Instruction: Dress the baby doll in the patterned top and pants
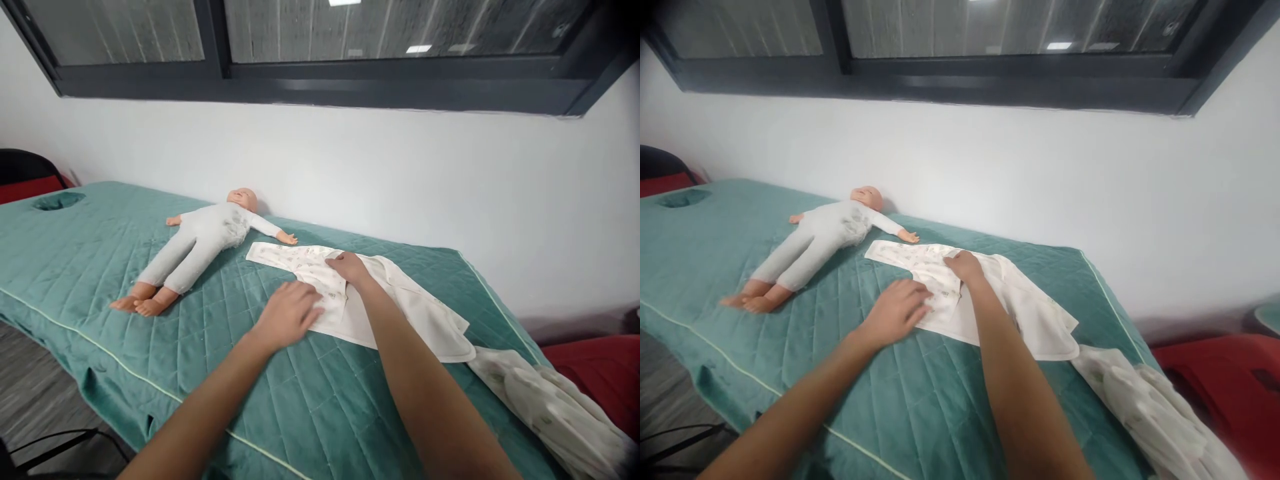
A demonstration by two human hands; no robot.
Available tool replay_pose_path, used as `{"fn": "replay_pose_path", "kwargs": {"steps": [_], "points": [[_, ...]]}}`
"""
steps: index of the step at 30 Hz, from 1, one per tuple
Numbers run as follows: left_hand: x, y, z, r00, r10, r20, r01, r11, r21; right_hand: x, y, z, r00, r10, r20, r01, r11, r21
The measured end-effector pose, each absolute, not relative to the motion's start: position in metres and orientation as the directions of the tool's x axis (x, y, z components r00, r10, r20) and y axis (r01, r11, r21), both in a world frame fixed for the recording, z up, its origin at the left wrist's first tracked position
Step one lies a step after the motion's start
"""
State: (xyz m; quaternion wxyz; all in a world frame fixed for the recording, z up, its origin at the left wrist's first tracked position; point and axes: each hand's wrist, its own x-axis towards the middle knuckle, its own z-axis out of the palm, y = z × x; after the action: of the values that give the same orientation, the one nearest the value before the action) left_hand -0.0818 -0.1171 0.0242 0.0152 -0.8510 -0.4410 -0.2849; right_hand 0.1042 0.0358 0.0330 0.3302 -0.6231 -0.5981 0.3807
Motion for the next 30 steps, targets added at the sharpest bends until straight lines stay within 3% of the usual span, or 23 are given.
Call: {"fn": "replay_pose_path", "kwargs": {"steps": [3, 8, 11, 15, 21, 26, 30], "points": [[-0.068, -0.135, 0.027, 0.547, 0.717, 0.433, 0.716, -0.668, 0.203, 0.108, 0.036, 0.04, -0.156, 0.979, -0.134, 0.382, -0.066, -0.922], [-0.067, -0.135, 0.026, 0.537, 0.748, 0.389, 0.735, -0.642, 0.218, 0.114, 0.022, 0.042, -0.336, 0.928, -0.161, 0.136, -0.122, -0.983], [-0.064, -0.136, 0.023, 0.51, 0.773, 0.378, 0.765, -0.608, 0.211, 0.108, 0.023, 0.038, -0.286, 0.942, -0.175, -0.029, -0.191, -0.981], [-0.058, -0.138, 0.019, 0.49, 0.788, 0.372, 0.795, -0.58, 0.18, 0.103, 0.028, 0.035, -0.191, 0.959, -0.207, -0.042, -0.219, -0.975], [-0.05, -0.139, 0.018, 0.485, 0.794, 0.368, 0.777, -0.584, 0.235, 0.105, 0.029, 0.039, -0.277, 0.931, -0.239, -0.137, -0.285, -0.949], [-0.04, -0.14, 0.018, 0.443, 0.814, 0.377, 0.798, -0.549, 0.248, 0.109, 0.033, 0.039, -0.215, 0.961, -0.174, -0.248, -0.226, -0.942], [-0.029, -0.14, 0.018, 0.333, 0.868, 0.369, 0.861, -0.439, 0.256, 0.112, 0.037, 0.035, -0.166, 0.977, -0.13, -0.232, -0.167, -0.958]]}}
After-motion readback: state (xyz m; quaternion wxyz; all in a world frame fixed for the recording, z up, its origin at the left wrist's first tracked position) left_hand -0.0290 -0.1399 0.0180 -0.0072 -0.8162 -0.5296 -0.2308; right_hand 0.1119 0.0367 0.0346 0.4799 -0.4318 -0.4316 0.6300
